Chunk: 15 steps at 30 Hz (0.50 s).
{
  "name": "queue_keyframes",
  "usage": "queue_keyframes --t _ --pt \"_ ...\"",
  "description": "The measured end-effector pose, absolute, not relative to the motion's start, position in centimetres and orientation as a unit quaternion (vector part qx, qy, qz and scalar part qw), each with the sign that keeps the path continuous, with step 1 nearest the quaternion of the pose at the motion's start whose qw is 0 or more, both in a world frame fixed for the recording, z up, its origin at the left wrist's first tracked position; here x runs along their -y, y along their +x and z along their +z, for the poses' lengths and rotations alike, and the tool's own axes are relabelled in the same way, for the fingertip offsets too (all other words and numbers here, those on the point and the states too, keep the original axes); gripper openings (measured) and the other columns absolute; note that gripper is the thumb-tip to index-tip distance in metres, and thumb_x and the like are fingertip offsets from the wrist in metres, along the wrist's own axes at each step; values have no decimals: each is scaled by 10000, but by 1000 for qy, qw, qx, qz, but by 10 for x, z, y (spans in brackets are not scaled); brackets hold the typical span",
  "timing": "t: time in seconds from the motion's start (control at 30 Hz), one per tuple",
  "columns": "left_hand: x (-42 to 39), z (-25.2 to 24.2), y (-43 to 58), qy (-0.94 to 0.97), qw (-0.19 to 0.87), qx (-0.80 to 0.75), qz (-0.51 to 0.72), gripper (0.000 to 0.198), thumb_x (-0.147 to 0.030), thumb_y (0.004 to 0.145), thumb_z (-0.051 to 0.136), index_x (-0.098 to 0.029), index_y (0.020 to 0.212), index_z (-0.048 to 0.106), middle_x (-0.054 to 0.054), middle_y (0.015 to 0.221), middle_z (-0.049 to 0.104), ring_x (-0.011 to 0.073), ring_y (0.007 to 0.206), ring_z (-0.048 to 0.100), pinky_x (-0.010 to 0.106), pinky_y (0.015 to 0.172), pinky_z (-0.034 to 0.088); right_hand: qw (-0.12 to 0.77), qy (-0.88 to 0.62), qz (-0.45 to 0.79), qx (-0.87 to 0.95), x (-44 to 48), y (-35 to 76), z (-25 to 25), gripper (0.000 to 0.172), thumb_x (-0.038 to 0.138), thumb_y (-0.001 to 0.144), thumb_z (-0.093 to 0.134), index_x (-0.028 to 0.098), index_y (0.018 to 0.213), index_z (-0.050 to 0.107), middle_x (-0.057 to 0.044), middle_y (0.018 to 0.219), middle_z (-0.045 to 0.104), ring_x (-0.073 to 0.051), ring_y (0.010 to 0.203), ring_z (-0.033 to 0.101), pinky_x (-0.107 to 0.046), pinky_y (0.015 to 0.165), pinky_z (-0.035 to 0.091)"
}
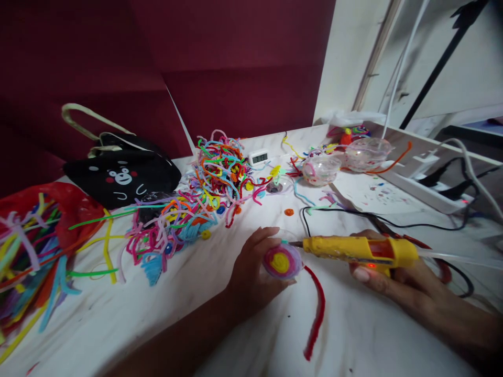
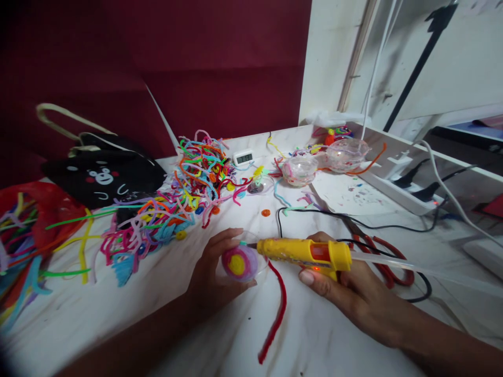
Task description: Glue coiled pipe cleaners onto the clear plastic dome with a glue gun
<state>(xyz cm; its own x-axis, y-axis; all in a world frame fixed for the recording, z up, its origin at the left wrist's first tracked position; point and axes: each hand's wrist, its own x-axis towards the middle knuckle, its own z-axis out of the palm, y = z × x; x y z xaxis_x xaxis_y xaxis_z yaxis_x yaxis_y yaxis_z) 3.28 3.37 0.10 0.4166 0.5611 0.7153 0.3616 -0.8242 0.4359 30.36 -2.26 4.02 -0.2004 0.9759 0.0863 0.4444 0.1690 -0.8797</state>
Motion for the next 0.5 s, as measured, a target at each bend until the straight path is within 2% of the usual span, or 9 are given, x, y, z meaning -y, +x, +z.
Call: queue_keyframes --t 0.2,0.4,0.5 --pt "-34 2 32 833 114 -279 463 694 -358 707 806 -260 1282 429 126 1284 569 293 1186 579 512 1016 491 365 -533 370 668 22 301 40 285 536 804 657 268 888 711 -11 832 728 -231 786 684 -282 703 604" --pt "-33 3 33 833 111 -273 468 694 -318 701 811 -243 1276 429 133 1273 567 286 1183 578 503 1026 490 362 -529 363 676 22 301 43 210 475 827 651 274 872 691 8 818 702 -208 783 665 -242 732 583" --pt "-34 3 33 833 110 -265 473 702 -300 687 819 -227 1267 430 141 1268 564 287 1177 580 506 1035 484 357 -521 366 684 23 301 44 204 464 847 628 267 862 680 6 799 683 -203 760 647 -234 697 573"
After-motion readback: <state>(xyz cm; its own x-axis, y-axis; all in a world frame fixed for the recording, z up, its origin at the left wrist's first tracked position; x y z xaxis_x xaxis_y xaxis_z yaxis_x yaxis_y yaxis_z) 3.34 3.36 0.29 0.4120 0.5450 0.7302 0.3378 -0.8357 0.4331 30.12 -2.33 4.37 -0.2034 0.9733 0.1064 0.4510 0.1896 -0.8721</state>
